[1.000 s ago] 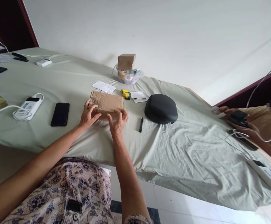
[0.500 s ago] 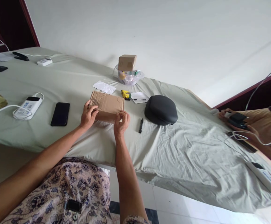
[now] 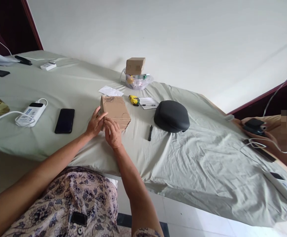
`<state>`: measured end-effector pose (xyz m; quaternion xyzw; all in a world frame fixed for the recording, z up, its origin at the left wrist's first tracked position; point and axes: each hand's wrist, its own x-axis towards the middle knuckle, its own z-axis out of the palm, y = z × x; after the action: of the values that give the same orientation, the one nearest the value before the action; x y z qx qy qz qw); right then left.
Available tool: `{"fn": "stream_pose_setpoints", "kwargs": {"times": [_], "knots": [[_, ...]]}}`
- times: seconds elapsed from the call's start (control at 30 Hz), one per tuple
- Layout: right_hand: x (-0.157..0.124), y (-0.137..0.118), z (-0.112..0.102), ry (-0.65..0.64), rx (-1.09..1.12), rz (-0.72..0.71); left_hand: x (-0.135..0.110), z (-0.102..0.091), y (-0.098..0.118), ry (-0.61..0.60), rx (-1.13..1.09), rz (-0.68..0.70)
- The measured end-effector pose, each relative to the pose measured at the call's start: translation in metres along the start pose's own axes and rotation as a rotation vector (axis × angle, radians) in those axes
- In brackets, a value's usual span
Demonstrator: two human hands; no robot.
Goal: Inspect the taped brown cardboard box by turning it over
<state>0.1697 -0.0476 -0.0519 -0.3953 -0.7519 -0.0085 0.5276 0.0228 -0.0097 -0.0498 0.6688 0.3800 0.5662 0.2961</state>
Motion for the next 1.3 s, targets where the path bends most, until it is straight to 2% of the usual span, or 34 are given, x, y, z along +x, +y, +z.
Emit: {"fn": "stream_pose_setpoints", "kwargs": {"times": [0.17,0.43,0.77,0.9,1.0,1.13,1.2,1.3], "knots": [[0.001,0.015,-0.006,0.095,-0.074,0.024,-0.004,0.004,0.008,-0.053,-0.008,0.047],[0.0,0.045,-0.022,0.288,-0.192,0.095,-0.002,0.004,-0.004,-0.09,0.424,0.214],[-0.002,0.061,-0.032,0.364,-0.153,0.29,0.0,0.004,-0.012,-0.05,0.43,0.247],[0.0,0.06,-0.036,0.404,-0.136,0.462,0.003,0.001,-0.018,-0.005,0.41,0.238],[0.001,0.059,-0.036,0.38,-0.07,0.61,0.005,-0.001,-0.021,0.019,0.388,0.228],[0.003,0.059,-0.035,0.293,0.011,0.681,0.008,-0.004,-0.025,0.023,0.368,0.182],[0.002,0.061,-0.033,0.229,0.015,0.71,0.009,-0.006,-0.027,0.022,0.376,0.088],[-0.002,0.064,-0.03,0.062,-0.023,0.785,0.01,-0.009,-0.025,-0.043,0.489,-0.143]]}}
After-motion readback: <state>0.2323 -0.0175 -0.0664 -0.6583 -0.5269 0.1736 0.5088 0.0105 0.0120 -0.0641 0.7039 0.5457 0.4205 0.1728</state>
